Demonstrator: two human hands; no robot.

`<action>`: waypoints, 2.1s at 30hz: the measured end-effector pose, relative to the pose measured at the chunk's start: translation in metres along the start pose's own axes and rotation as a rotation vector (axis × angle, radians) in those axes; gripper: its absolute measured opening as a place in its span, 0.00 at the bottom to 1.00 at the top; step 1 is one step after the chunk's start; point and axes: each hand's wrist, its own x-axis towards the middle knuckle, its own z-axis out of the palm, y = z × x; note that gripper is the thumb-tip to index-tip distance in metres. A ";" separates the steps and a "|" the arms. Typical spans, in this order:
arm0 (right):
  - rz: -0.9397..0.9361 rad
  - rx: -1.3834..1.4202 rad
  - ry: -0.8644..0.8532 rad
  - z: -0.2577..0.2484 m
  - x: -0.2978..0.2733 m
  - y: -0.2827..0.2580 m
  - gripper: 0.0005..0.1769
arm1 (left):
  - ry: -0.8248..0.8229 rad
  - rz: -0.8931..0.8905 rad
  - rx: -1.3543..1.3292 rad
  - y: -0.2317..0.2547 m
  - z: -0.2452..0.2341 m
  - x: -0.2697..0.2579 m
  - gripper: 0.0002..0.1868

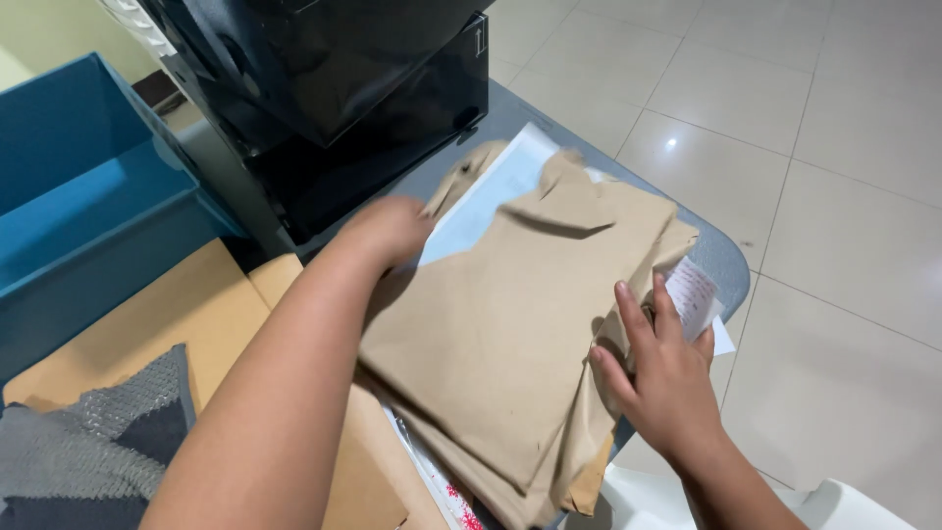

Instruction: Wiping down envelopes, folders, and documents with a cloth before placing them in bins.

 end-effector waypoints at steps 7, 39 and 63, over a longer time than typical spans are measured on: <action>0.015 0.188 0.166 0.019 0.004 0.033 0.40 | -0.163 -0.077 -0.323 -0.015 0.040 -0.021 0.32; 0.077 0.219 0.180 -0.009 0.023 0.077 0.41 | -0.119 0.712 0.598 0.003 0.059 -0.167 0.27; -0.515 1.134 -0.789 -0.043 0.079 0.032 0.18 | 0.221 0.716 0.264 0.039 -0.067 -0.135 0.17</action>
